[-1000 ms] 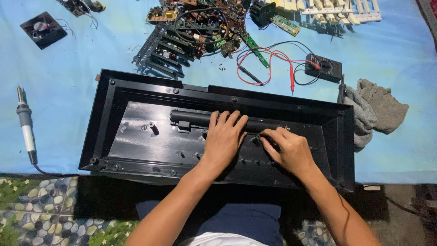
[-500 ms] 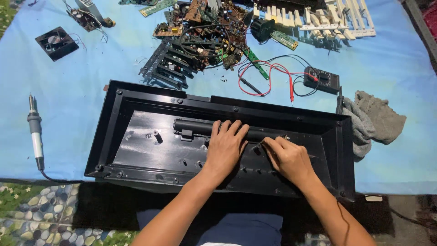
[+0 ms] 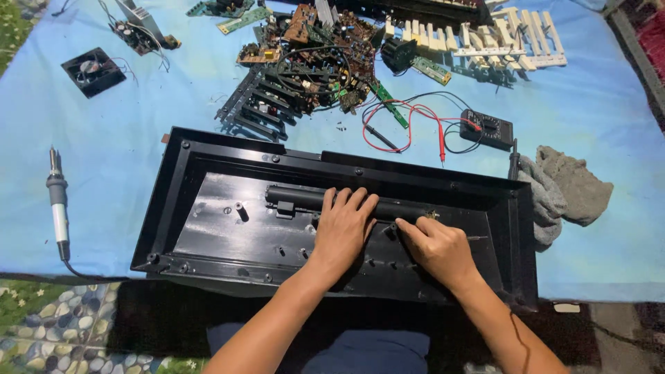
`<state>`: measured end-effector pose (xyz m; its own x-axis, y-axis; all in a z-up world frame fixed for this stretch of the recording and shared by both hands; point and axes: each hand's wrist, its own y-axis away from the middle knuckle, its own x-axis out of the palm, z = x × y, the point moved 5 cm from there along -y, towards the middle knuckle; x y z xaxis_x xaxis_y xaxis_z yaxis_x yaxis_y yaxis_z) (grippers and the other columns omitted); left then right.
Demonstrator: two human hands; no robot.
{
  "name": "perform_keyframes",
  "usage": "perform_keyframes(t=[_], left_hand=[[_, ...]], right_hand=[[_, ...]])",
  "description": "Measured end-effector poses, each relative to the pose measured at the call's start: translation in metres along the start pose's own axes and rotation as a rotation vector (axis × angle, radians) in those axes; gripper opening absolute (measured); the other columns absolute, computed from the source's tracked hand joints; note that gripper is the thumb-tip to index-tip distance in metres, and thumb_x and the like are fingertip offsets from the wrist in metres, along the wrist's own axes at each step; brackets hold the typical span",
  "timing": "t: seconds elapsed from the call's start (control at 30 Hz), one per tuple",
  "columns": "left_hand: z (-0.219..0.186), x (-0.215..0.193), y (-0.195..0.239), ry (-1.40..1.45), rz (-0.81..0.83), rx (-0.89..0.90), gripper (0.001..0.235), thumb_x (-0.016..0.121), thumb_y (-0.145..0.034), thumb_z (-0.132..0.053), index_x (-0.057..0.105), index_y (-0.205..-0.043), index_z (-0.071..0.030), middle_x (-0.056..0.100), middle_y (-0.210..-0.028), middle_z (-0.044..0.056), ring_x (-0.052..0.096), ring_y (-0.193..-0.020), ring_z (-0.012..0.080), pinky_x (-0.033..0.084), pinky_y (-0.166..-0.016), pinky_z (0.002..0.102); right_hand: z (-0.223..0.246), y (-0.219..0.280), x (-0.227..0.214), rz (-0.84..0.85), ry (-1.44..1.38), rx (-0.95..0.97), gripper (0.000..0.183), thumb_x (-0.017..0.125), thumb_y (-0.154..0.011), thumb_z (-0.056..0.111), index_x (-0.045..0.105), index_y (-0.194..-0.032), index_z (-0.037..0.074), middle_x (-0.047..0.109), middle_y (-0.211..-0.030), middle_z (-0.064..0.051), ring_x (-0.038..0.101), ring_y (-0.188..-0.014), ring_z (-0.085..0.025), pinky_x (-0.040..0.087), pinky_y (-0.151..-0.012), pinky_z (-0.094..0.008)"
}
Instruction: The person uses a screwdriver to remove screws from the back panel of a black electronic device. They work on the device while sitting on the floor, with various disassembled electronic parts and tools scattered on a blue cloth nearby.
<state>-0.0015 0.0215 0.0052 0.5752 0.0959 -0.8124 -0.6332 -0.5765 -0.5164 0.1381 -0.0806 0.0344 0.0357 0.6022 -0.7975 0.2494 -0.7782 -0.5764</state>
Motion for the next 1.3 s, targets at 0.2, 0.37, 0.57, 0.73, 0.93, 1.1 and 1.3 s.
perform_keyframes(t=[0.2,0.37,0.57,0.73,0.93,1.1,1.3], left_hand=[[0.002,0.008,0.001,-0.028,-0.008,0.007,0.037,0.075,-0.088,-0.028,0.063,-0.122,-0.016,0.066,-0.119,0.011,0.060,-0.115,0.0316,0.034,-0.108,0.053],[0.003,0.011,0.001,-0.009,-0.009,0.008,0.037,0.075,-0.088,-0.027,0.063,-0.122,-0.017,0.066,-0.118,0.011,0.059,-0.116,0.0320,0.032,-0.109,0.053],[0.005,0.016,0.002,-0.014,0.003,-0.003,0.038,0.075,-0.088,-0.029,0.062,-0.122,-0.017,0.066,-0.120,0.010,0.059,-0.117,0.0315,0.032,-0.110,0.053],[0.004,0.011,0.000,-0.007,0.008,0.007,0.037,0.074,-0.089,-0.028,0.063,-0.122,-0.016,0.066,-0.120,0.012,0.059,-0.116,0.0326,0.032,-0.109,0.053],[0.001,0.016,-0.007,-0.042,0.145,0.030,0.046,0.069,-0.093,-0.037,0.059,-0.132,-0.014,0.063,-0.128,0.016,0.056,-0.121,0.0368,0.030,-0.107,0.060],[-0.013,0.021,-0.025,0.077,0.411,-0.005,0.051,0.050,-0.103,-0.038,0.048,-0.148,-0.014,0.069,-0.122,0.019,0.061,-0.119,0.0421,0.035,-0.100,0.071],[-0.030,0.022,-0.032,0.135,0.597,0.049,0.054,0.056,-0.095,-0.033,0.051,-0.146,-0.016,0.061,-0.137,0.019,0.053,-0.129,0.0432,0.034,-0.102,0.072]], right_hand=[[-0.003,0.002,0.004,0.026,-0.012,0.011,0.012,0.065,-0.093,0.016,0.074,-0.096,0.024,0.042,-0.062,0.002,0.055,-0.052,-0.018,0.046,-0.045,-0.028],[-0.004,0.000,0.003,0.007,-0.073,0.076,0.007,0.071,-0.090,0.018,0.074,-0.095,0.023,0.046,-0.061,0.004,0.057,-0.052,-0.016,0.048,-0.047,-0.025],[-0.008,0.003,0.006,0.033,-0.136,0.149,0.009,0.075,-0.087,0.021,0.074,-0.096,0.023,0.051,-0.061,0.002,0.062,-0.054,-0.019,0.051,-0.049,-0.029],[-0.007,-0.001,0.002,0.036,-0.133,0.171,0.007,0.076,-0.088,0.022,0.073,-0.094,0.024,0.052,-0.060,0.004,0.063,-0.054,-0.018,0.051,-0.050,-0.027],[-0.007,0.003,0.006,0.066,-0.091,0.161,0.009,0.079,-0.084,0.022,0.073,-0.090,0.024,0.052,-0.059,0.004,0.063,-0.052,-0.018,0.051,-0.050,-0.028],[-0.011,0.004,0.004,0.147,-0.270,0.243,0.012,0.076,-0.083,0.016,0.074,-0.094,0.022,0.059,-0.062,0.001,0.068,-0.058,-0.022,0.054,-0.052,-0.031],[-0.027,0.014,0.013,0.256,-0.371,0.350,0.019,0.074,-0.078,0.012,0.076,-0.094,0.023,0.069,-0.065,-0.001,0.072,-0.065,-0.026,0.057,-0.056,-0.035]])
